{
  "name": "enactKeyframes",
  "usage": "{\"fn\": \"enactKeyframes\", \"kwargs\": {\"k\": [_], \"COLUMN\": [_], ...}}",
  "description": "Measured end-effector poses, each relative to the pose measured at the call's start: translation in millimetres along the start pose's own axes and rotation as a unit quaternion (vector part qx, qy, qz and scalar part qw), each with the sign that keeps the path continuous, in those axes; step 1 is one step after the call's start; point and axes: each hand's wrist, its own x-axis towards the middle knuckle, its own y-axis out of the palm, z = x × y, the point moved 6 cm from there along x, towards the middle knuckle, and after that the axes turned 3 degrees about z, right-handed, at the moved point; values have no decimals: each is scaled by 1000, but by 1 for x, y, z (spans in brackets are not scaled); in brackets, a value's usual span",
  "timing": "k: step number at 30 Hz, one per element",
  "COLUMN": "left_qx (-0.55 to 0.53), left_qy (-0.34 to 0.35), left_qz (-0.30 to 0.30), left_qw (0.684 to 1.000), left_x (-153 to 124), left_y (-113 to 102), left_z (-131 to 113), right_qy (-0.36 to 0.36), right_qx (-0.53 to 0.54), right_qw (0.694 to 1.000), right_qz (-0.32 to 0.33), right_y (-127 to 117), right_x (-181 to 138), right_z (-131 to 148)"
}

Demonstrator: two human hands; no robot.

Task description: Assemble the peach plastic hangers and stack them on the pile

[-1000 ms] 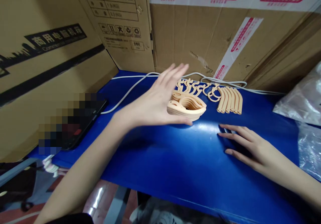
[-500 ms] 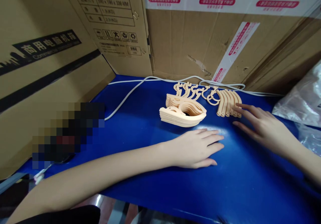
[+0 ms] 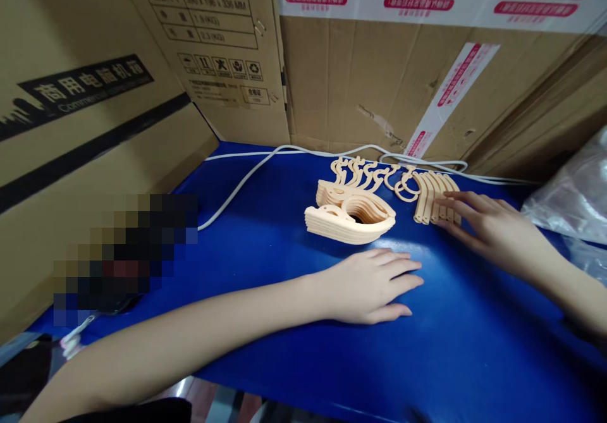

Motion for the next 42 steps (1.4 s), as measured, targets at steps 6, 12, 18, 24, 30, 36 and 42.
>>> {"fn": "enactKeyframes", "kwargs": {"k": [6,12,18,24,30,36,42], "left_qx": [-11,-34,-54,-72,-72,-70,-78], "left_qy": [-8,-18,-22,-25,-25,-16,-19], "left_qz": [7,12,15,11,8,-7,2], "left_qw": [1000,999,998,997,997,997,997], "left_x": [-1,-2,-4,-5,-5,-5,-5], "left_y": [0,1,0,-2,-2,-2,-3], "left_z": [0,2,2,1,0,0,2], "right_qy": [30,111,121,100,104,92,138], "right_qx": [16,25,59,82,47,39,-28], "right_qw": [999,993,990,991,993,995,988], "right_qz": [-4,4,34,41,25,26,56], "right_y": [-3,1,14,15,15,17,-10], "right_x": [-6,-24,-31,-32,-32,-30,-33], "right_z": [-1,-20,-18,-12,-7,-6,-3]}}
